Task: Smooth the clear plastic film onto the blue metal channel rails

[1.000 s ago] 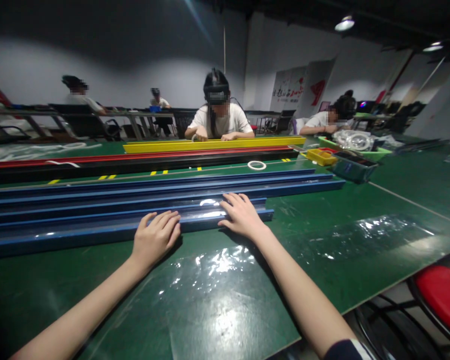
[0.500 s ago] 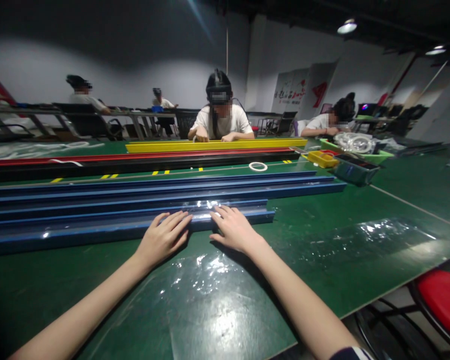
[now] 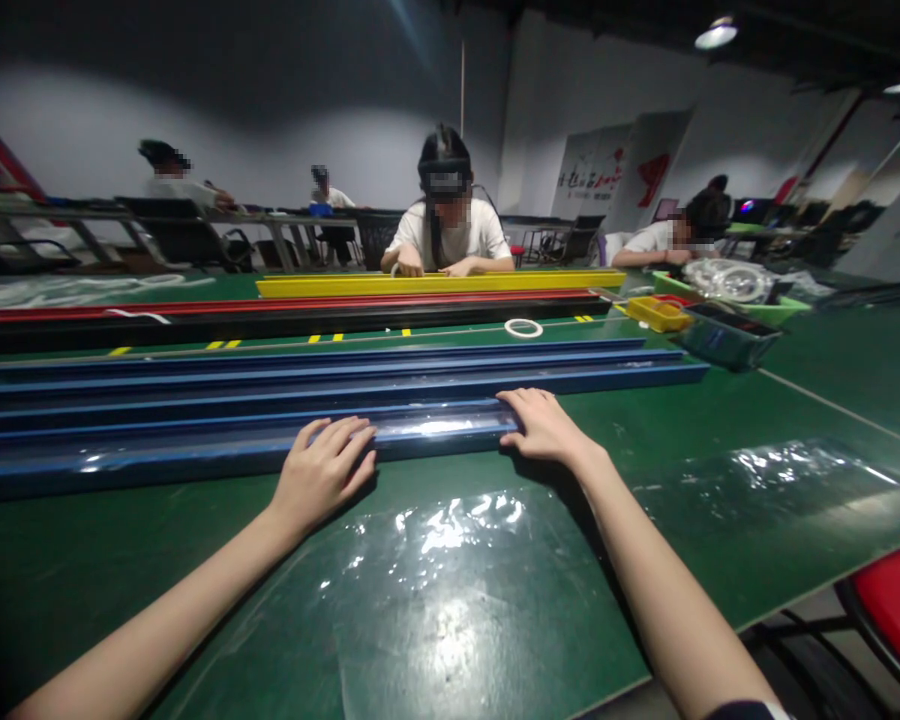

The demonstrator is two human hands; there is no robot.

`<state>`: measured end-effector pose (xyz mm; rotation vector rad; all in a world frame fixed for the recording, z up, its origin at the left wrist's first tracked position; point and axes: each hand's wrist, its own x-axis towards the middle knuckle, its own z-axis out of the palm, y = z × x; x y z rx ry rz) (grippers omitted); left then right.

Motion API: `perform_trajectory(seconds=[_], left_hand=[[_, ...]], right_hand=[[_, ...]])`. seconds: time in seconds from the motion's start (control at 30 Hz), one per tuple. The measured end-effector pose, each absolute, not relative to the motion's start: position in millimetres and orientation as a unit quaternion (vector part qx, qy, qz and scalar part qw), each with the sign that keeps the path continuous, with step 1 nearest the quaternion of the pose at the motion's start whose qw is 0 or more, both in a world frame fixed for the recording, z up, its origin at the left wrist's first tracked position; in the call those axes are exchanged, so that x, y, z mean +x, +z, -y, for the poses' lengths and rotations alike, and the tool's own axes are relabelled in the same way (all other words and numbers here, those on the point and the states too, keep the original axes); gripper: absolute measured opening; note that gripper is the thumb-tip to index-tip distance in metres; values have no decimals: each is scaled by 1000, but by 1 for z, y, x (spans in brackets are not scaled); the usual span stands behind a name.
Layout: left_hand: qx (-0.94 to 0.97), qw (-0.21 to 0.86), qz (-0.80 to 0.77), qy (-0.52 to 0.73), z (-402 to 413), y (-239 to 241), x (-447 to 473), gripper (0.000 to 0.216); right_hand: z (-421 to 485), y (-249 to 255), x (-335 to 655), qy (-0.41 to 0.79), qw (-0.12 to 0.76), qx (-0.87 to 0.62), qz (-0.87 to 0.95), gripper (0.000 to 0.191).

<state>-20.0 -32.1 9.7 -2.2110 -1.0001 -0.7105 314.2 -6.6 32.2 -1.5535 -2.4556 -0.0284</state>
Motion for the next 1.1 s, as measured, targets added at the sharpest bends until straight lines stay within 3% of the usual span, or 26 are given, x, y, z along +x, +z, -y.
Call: perform_trajectory(seconds=[0.37,0.63,0.87,0.97,1.1], left_hand=[[-865,294,315,-256,35,19,-8,33],[-899,260,273,-221,33,28,42,33],[-889,245,299,-245,28,12,45,31],[-857,254,351,-279,31,5,42,29],[-829,259,399,-293,34,4,43,30]], right_hand=[[18,30,273,-33,166,-509,844,58],[23,24,251,-88,149,-480,860,58],[25,27,279,-127,155,-467,861,74],[29,35,293,-143,156,-483,850,65],[34,38,294,-133,137,-506,841,38]])
